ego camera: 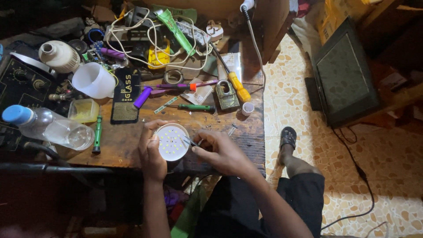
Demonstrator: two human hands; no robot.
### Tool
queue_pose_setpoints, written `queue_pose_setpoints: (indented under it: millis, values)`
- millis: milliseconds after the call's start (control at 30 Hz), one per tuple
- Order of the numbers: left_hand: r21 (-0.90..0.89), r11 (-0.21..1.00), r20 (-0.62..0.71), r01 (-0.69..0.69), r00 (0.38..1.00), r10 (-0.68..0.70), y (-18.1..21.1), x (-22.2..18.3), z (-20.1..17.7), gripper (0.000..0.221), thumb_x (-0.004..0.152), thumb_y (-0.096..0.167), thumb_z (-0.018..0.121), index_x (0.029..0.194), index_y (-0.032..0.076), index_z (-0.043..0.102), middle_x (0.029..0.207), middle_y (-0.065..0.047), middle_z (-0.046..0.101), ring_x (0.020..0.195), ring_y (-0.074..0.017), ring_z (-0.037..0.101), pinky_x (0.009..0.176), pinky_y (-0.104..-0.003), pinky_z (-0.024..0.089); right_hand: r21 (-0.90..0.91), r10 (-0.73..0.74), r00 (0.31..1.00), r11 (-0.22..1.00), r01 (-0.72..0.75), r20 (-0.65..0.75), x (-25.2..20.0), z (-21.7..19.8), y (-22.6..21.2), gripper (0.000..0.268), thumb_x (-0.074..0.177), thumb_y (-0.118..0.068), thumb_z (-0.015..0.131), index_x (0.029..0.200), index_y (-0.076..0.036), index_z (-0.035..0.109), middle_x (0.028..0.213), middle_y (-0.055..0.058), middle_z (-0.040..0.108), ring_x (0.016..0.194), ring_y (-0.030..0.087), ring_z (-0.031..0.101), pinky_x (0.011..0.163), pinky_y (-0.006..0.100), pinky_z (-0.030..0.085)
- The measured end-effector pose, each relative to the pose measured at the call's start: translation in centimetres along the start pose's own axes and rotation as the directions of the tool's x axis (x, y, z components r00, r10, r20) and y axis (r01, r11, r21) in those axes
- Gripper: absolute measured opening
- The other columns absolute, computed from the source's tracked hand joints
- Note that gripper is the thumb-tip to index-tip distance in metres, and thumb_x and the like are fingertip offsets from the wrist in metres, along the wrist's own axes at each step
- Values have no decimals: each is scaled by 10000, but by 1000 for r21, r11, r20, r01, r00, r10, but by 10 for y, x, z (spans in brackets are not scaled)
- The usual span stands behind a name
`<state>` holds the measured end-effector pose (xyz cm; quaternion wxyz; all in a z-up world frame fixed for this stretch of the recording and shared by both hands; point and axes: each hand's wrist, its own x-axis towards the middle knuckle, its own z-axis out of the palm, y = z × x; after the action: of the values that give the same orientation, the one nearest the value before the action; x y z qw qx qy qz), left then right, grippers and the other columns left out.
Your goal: Testing and inspecting a repaired LED bulb using a smartphone and manual assembly.
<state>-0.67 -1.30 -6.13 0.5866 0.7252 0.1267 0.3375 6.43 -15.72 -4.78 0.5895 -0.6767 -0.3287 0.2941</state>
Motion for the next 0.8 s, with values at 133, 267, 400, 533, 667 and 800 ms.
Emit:
queue_pose_setpoints:
  millis: [133, 267, 400, 533, 667, 800]
  values:
    - [-1, 1000, 10, -15, 1000, 15, 0, 0, 0, 363, 800, 307, 310, 934, 65, 545, 872, -151, 638, 880, -217, 597, 837, -315, 430, 56, 15, 1000, 998, -16, 14, 0, 1, 8, 84, 787, -109, 559, 838, -43, 564, 575, 80, 612, 552, 112, 557, 548, 227, 452]
    - [18, 1000, 12, -11, 1000, 10, -1, -1, -1, 361, 789, 297, 311, 933, 65, 547, 867, -151, 636, 889, -229, 598, 853, -324, 424, 86, -5, 1000, 996, 5, 1, 3, 4, 25, 77, 799, -119, 560, 816, -45, 545, 571, 58, 592, 551, 98, 533, 550, 214, 437]
    - [29, 999, 11, -19, 1000, 18, 0, 1, -1, 364, 795, 309, 312, 930, 68, 548, 869, -152, 638, 891, -236, 599, 854, -323, 421, -12, -116, 991, 993, 115, -63, 9, 9, 38, 102, 810, -135, 574, 782, -48, 529, 555, 111, 575, 560, 125, 534, 511, 243, 426]
    - [45, 999, 8, 0, 1000, 0, -1, 1, -1, 368, 784, 314, 315, 934, 77, 553, 874, -149, 642, 894, -236, 601, 858, -333, 422, 90, -138, 983, 985, 149, -118, 13, 7, 49, 77, 839, -104, 555, 793, -58, 514, 529, 60, 549, 540, 100, 516, 526, 204, 412]
    - [27, 1000, 3, 9, 1000, -9, 0, 2, 0, 382, 775, 331, 313, 935, 84, 556, 854, -136, 639, 872, -228, 598, 850, -334, 419, 142, -154, 979, 975, 173, -137, 14, 5, 47, 89, 849, -117, 559, 796, -57, 520, 507, 73, 562, 498, 92, 512, 520, 198, 418]
    - [44, 999, 1, -2, 1000, 2, -5, 0, -1, 384, 779, 327, 319, 945, 80, 561, 886, -134, 633, 890, -227, 585, 866, -333, 404, 172, -170, 966, 964, 204, -195, 11, 6, 32, 94, 857, -121, 549, 807, -44, 524, 514, 77, 573, 494, 105, 529, 518, 208, 438]
